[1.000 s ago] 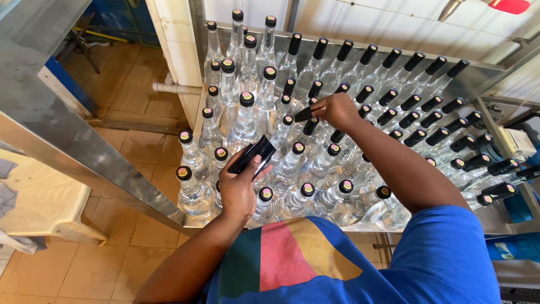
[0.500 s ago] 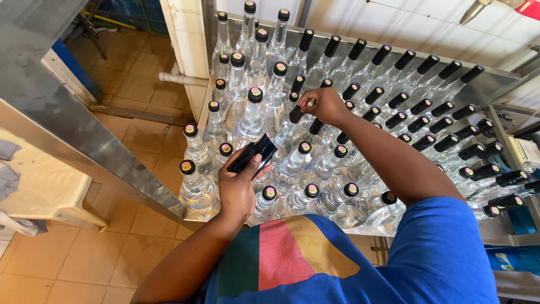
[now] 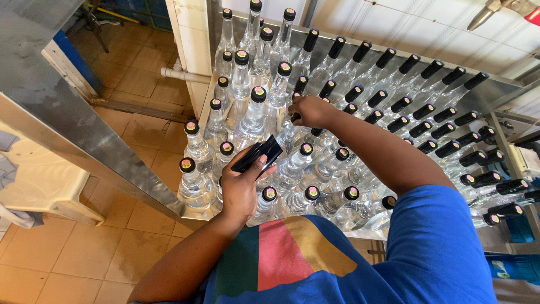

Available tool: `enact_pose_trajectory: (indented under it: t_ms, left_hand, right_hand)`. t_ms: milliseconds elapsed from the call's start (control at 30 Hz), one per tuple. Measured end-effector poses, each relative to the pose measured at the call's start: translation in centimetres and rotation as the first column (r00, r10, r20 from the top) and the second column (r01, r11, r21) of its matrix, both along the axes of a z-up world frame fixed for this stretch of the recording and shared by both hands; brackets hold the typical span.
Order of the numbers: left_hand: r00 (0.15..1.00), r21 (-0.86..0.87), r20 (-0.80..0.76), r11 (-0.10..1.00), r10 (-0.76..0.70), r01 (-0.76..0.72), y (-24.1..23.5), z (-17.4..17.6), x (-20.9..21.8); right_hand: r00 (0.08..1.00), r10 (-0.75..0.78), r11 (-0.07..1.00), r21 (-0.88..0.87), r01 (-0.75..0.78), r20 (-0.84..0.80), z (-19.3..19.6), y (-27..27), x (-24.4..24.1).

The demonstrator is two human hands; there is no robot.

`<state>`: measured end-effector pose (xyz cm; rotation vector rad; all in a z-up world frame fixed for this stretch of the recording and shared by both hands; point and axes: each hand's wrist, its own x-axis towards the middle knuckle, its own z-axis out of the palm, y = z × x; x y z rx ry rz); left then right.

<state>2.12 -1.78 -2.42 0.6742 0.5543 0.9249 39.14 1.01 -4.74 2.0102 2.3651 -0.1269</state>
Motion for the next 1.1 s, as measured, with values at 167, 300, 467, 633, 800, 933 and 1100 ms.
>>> enact_pose_trajectory:
  t_ms: [167, 300, 467, 633, 800, 933, 1100]
  left_hand:
    - [1.0, -0.004, 0.003, 1.0, 0.0, 0.0, 0.0, 0.1, 0.0]
    - [1.0, -0.012, -0.013, 1.0, 0.006, -0.006, 0.4, -0.9, 0.2]
    - [1.0, -0.011, -0.009, 1.0, -0.012, 0.012, -0.3, -0.9, 0.5]
    - [1.0, -0.018, -0.014, 1.0, 0.004, -0.004, -0.6, -0.9, 0.4]
    - [1.0, -0.017, -0.013, 1.0, 0.015, -0.015, -0.6, -1.2, 0.1]
    - [1.0, -0.038, -0.022, 0.999, 0.012, -0.013, -0.9, -0.8, -0.1]
    - [0.999, -0.045, -0.038, 0.999, 0.018, -0.02, -0.7, -0.5, -0.3]
  right_hand:
    - [0.906, -0.39, 0.914, -0.049, 0.402, 0.167, -1.4, 0.9, -0.2]
    - [0.955, -0.241, 0.962, -0.084, 0.259, 0.174, 2.9, 0.7, -1.5]
    - [0.963, -0.239, 0.963, -0.097, 0.252, 0.128, -2.6, 0.9, 0.1]
    - [0.942, -0.295, 0.939, -0.134, 0.317, 0.162, -4.1, 1.8, 0.0]
    - [0.955, -0.296, 0.944, -0.157, 0.29, -0.014, -2.0, 1.8, 0.3]
    - [0.953, -0.304, 0.946, -0.116, 0.302, 0.006, -3.4, 1.4, 0.8]
    - [0.952, -0.306, 0.937, -0.172, 0.303, 0.009, 0.3, 0.1, -0.9]
